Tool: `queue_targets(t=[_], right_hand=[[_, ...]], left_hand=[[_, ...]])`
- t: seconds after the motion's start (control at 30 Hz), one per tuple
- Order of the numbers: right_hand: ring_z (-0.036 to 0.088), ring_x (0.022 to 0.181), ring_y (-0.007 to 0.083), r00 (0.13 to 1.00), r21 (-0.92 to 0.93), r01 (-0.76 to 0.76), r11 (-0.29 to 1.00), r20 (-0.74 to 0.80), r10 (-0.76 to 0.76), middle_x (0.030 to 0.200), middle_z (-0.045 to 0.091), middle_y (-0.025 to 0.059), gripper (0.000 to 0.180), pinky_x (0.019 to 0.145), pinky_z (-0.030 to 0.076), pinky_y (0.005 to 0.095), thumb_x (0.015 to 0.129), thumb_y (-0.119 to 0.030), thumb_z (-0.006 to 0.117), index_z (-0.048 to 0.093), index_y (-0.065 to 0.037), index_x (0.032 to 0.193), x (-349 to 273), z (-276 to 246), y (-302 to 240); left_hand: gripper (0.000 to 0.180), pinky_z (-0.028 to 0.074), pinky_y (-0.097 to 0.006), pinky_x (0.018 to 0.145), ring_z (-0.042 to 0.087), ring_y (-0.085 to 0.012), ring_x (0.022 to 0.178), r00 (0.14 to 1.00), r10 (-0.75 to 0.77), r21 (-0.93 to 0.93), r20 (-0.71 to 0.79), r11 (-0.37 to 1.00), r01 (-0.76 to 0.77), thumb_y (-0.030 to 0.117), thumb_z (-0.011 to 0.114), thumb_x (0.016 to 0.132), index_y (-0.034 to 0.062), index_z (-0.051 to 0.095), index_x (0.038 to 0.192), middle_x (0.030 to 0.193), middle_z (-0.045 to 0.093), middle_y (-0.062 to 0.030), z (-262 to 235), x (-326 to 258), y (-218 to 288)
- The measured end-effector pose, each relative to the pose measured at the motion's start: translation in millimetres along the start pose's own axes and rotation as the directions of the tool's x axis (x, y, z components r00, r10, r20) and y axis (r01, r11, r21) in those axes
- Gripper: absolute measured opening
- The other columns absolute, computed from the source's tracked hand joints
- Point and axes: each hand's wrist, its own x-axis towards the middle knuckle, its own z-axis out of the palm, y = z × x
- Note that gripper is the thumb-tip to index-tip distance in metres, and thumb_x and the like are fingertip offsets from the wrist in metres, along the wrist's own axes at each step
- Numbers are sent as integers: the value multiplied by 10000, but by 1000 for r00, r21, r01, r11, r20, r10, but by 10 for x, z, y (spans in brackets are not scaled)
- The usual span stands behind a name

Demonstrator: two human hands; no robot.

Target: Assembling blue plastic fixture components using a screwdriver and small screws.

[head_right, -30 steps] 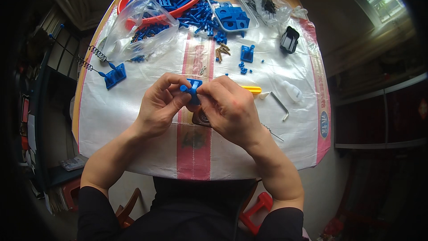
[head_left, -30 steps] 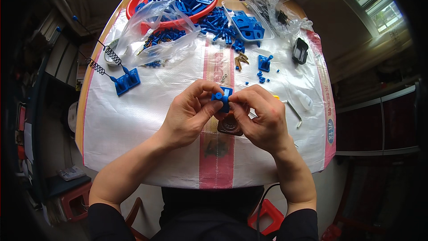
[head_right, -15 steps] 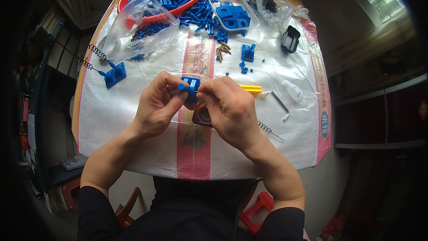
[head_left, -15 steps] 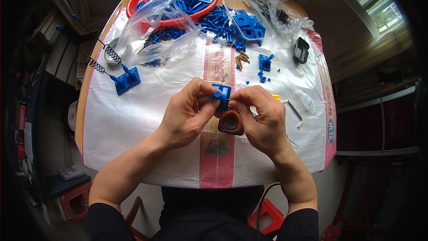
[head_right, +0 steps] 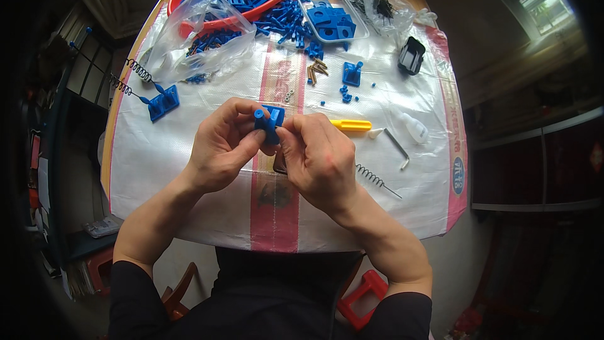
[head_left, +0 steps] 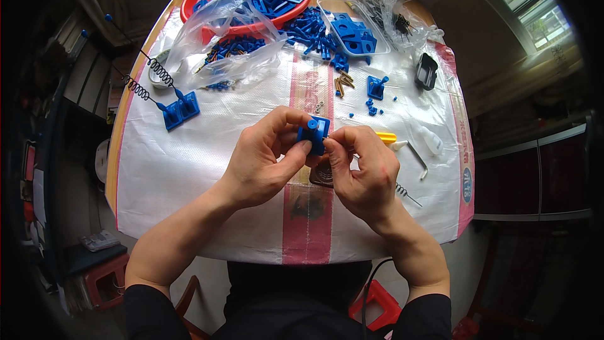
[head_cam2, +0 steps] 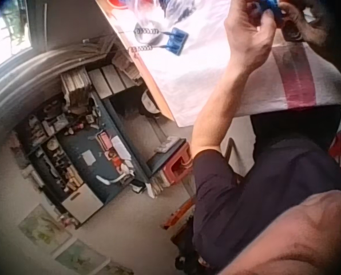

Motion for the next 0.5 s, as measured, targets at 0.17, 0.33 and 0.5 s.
queue_targets(t=[0.17, 0.33, 0.5], right_hand=[[615, 619, 258, 999, 109, 16, 994, 44, -21, 756, 604, 116, 102, 547, 478, 345, 836, -9, 689, 600, -11, 887, 32, 6, 39], [620, 612, 232, 999, 118, -22, 993, 32, 18, 742, 612, 108, 104, 543, 480, 326, 836, -23, 703, 617, -11, 893, 23, -8, 75], [647, 620, 160, 982, 221, -186, 957, 25, 185, 744, 647, 94, 93, 555, 502, 281, 864, -45, 698, 621, -2, 894, -15, 19, 41]], left_hand=[[206, 553, -271, 853, 636, -125, 983, 1000, -9, 15, -10, 1000, 9, -72, 499, 933, -14, 482, 1130, 1038, 603, -78, -11, -13, 14], [160, 554, -269, 831, 646, -129, 955, 1000, 10, 79, -5, 997, -9, -48, 500, 947, -9, 492, 1102, 1016, 625, -88, -26, 1, -29], [115, 557, -263, 757, 656, -116, 884, 998, 31, 74, 49, 997, -35, 23, 524, 978, -4, 499, 1087, 976, 651, -102, -69, 0, -53]])
